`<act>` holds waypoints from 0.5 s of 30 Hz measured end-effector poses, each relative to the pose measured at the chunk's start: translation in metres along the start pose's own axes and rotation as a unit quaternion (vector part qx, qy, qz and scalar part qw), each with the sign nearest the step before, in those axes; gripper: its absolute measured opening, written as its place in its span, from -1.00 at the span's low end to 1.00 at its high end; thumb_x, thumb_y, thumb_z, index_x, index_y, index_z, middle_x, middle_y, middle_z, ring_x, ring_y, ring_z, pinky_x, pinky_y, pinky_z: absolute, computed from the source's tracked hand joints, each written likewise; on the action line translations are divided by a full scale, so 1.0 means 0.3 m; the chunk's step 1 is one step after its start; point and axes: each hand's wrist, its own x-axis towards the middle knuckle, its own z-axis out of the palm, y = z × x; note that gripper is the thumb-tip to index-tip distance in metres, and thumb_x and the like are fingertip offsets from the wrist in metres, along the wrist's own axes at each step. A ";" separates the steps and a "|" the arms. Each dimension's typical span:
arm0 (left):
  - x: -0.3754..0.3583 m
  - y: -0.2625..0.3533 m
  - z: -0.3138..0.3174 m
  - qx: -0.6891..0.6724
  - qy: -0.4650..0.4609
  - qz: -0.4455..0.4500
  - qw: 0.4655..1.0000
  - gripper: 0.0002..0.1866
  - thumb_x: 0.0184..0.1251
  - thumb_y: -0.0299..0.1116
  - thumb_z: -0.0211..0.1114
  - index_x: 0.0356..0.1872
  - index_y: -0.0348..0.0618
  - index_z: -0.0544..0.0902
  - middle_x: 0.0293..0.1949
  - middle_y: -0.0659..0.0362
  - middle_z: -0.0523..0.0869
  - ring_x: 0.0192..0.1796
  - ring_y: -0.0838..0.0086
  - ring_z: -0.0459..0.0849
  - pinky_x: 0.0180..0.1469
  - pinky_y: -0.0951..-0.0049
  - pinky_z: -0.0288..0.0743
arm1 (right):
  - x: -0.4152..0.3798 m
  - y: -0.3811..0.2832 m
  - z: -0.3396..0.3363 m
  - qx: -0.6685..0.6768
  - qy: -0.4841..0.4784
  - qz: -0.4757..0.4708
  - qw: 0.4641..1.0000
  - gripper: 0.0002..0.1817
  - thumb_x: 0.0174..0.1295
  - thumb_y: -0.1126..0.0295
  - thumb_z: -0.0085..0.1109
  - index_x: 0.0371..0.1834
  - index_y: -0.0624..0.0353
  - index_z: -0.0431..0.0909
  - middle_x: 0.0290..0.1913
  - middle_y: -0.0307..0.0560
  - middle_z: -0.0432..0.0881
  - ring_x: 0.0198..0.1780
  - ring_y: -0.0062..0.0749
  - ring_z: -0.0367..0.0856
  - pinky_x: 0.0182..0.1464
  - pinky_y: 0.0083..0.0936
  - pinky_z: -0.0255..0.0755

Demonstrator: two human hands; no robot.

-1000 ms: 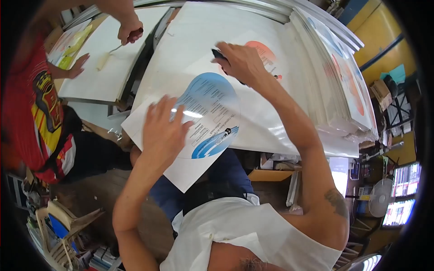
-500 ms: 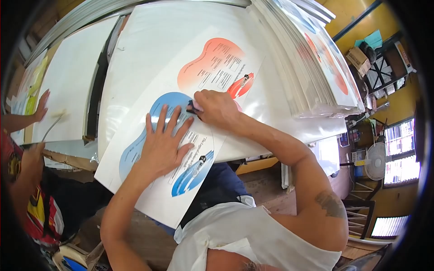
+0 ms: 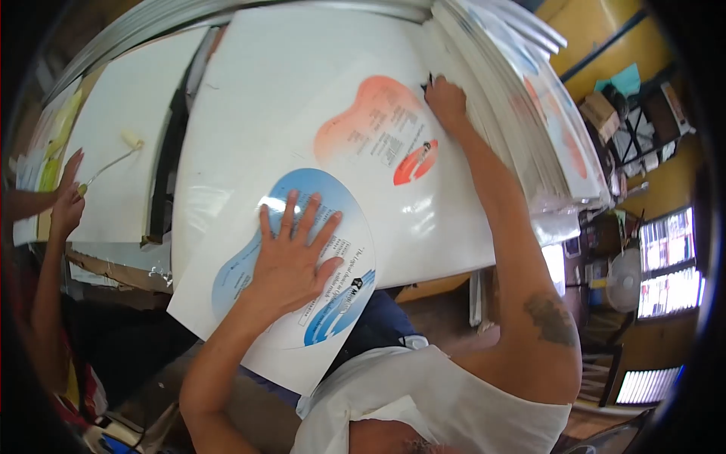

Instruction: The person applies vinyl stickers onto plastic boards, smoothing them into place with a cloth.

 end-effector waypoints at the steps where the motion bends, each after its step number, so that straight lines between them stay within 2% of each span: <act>1: -0.004 -0.002 0.000 -0.001 0.007 0.003 1.000 -0.30 0.50 0.12 0.11 0.58 0.13 0.33 0.66 -0.05 0.06 0.69 -0.14 -0.21 0.53 -0.50 -0.36 | -0.047 -0.036 -0.027 -0.003 -0.012 -0.004 1.000 -0.61 0.40 0.07 0.10 -0.17 0.23 0.63 -0.31 0.29 0.75 -0.27 0.22 0.77 -0.14 0.06 0.64; 2: -0.010 -0.009 0.007 0.004 0.019 0.003 1.000 -0.30 0.50 0.12 0.11 0.58 0.13 0.32 0.65 -0.05 0.06 0.69 -0.14 -0.21 0.53 -0.51 -0.35 | -0.114 -0.096 -0.067 0.004 -0.011 -0.021 1.000 -0.60 0.43 0.07 0.07 -0.22 0.23 0.62 -0.35 0.26 0.75 -0.31 0.20 0.76 -0.17 0.03 0.64; 4: -0.010 -0.011 0.026 0.011 0.030 0.014 0.999 -0.31 0.51 0.11 0.11 0.58 0.13 0.32 0.65 -0.04 0.07 0.69 -0.14 -0.21 0.52 -0.52 -0.34 | -0.289 -0.240 -0.147 0.011 -0.034 -0.093 0.995 -0.65 0.50 0.14 -0.05 -0.09 0.23 0.56 -0.38 0.18 0.75 -0.37 0.14 0.74 -0.21 0.03 0.61; 5: -0.010 -0.013 0.029 0.012 0.033 0.017 0.999 -0.31 0.51 0.12 0.10 0.58 0.13 0.31 0.65 -0.05 0.08 0.69 -0.14 -0.20 0.51 -0.53 -0.33 | -0.388 -0.329 -0.239 0.083 -0.143 -0.092 0.982 -0.67 0.49 0.17 -0.05 -0.04 0.22 0.53 -0.36 0.16 0.75 -0.36 0.08 0.75 -0.21 0.03 0.60; 6: -0.008 -0.008 0.028 0.010 0.027 0.012 1.000 -0.31 0.51 0.11 0.10 0.58 0.13 0.31 0.65 -0.06 0.08 0.69 -0.14 -0.20 0.51 -0.53 -0.33 | -0.499 -0.415 -0.312 0.085 -0.149 -0.137 0.976 -0.69 0.48 0.18 -0.04 -0.06 0.22 0.54 -0.36 0.16 0.74 -0.36 0.04 0.75 -0.21 0.01 0.59; 7: -0.007 -0.004 0.020 0.010 0.019 0.008 1.000 -0.31 0.51 0.11 0.10 0.58 0.13 0.31 0.65 -0.06 0.08 0.69 -0.14 -0.19 0.51 -0.53 -0.33 | -0.607 -0.452 -0.300 0.175 -0.069 -0.231 0.955 -0.80 0.40 0.29 0.09 -0.25 0.21 0.53 -0.43 0.19 0.70 -0.41 0.10 0.71 -0.30 -0.01 0.57; 8: -0.002 -0.002 0.011 0.012 0.011 0.004 1.000 -0.31 0.51 0.11 0.10 0.58 0.13 0.31 0.65 -0.06 0.07 0.69 -0.15 -0.19 0.51 -0.53 -0.33 | -0.690 -0.511 -0.377 0.252 -0.036 -0.283 0.925 -0.90 0.28 0.41 0.18 -0.32 0.19 0.50 -0.43 0.14 0.67 -0.41 0.09 0.70 -0.31 0.00 0.55; 9: 0.004 -0.002 0.006 0.010 0.011 0.004 1.000 -0.31 0.51 0.11 0.12 0.58 0.13 0.31 0.65 -0.07 0.07 0.69 -0.15 -0.19 0.51 -0.53 -0.33 | -0.726 -0.540 -0.395 0.270 -0.051 -0.320 0.907 -0.88 0.22 0.42 0.24 -0.36 0.17 0.49 -0.46 0.10 0.64 -0.40 0.07 0.69 -0.33 -0.05 0.55; 12: -0.008 0.006 -0.001 0.000 -0.010 0.001 1.000 -0.30 0.49 0.09 0.16 0.58 0.13 0.31 0.65 -0.07 0.06 0.68 -0.16 -0.17 0.51 -0.53 -0.35 | -0.614 -0.496 -0.327 0.276 -0.039 -0.290 0.916 -0.83 0.20 0.38 0.29 -0.38 0.16 0.48 -0.47 0.08 0.63 -0.41 0.07 0.68 -0.36 -0.11 0.55; 13: -0.008 0.011 -0.008 -0.004 -0.016 -0.002 1.000 -0.29 0.48 0.08 0.18 0.58 0.13 0.32 0.65 -0.07 0.06 0.68 -0.17 -0.17 0.51 -0.52 -0.36 | -0.525 -0.458 -0.259 0.272 0.002 -0.269 0.924 -0.80 0.24 0.32 0.30 -0.37 0.16 0.50 -0.46 0.07 0.66 -0.42 0.09 0.68 -0.37 -0.09 0.55; 14: 0.011 0.007 -0.015 -0.001 -0.011 -0.004 1.000 -0.29 0.47 0.08 0.20 0.58 0.13 0.32 0.65 -0.07 0.05 0.68 -0.18 -0.17 0.51 -0.52 -0.37 | -0.434 -0.422 -0.269 0.212 -0.067 -0.185 0.957 -0.75 0.38 0.21 0.11 -0.23 0.19 0.57 -0.35 0.10 0.72 -0.32 0.08 0.73 -0.24 -0.02 0.57; 15: 0.011 0.002 -0.012 -0.008 -0.012 0.001 1.000 -0.26 0.43 0.07 0.24 0.58 0.12 0.32 0.65 -0.08 0.06 0.67 -0.21 -0.15 0.51 -0.53 -0.37 | -0.339 -0.380 -0.226 0.179 -0.089 -0.130 0.971 -0.71 0.41 0.17 0.09 -0.21 0.19 0.58 -0.33 0.13 0.75 -0.30 0.07 0.75 -0.19 -0.02 0.60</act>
